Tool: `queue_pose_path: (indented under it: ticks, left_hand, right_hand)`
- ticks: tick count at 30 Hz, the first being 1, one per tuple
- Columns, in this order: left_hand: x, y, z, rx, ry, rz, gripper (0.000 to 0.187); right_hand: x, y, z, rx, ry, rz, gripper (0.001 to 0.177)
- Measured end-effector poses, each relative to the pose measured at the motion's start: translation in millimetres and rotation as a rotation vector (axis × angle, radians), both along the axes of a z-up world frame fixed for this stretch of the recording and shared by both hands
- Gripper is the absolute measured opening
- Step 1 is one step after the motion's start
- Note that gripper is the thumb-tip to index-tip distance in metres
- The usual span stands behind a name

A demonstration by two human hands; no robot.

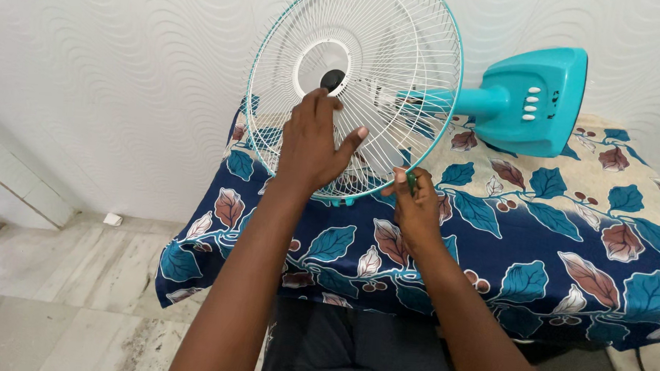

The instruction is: The person disassembles a teal and white electric fan on a table. They remove the front grille, unscrew and detach the fan blades, then remove the rear grille and motor housing components using a screwdriver.

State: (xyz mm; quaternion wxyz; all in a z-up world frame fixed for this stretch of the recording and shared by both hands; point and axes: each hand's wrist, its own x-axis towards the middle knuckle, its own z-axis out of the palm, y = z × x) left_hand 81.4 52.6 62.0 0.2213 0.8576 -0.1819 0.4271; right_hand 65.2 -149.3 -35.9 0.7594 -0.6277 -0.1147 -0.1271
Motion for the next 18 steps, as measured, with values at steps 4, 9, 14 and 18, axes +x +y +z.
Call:
queue_pose_path:
  ticks: [4, 9, 14, 18]
  left_hand:
    - [39, -8, 1, -0.017, 0.015, -0.005, 0.075]
    - [82, -17, 29, -0.142, 0.365, 0.100, 0.068]
    - [103, -10, 59, -0.285, 0.447, 0.080, 0.068]
    - [100, 4, 84, -0.338, 0.387, 0.022, 0.067]
  right_hand:
    - [0, -4, 0, 0.022, 0.046, 0.032, 0.047]
    - [3, -4, -4, 0.039, 0.040, 0.008, 0.048]
    - [4, -4, -7, 0.041, 0.021, 0.017, 0.047]
    - [5, -5, -7, 0.024, 0.040, 0.029, 0.048]
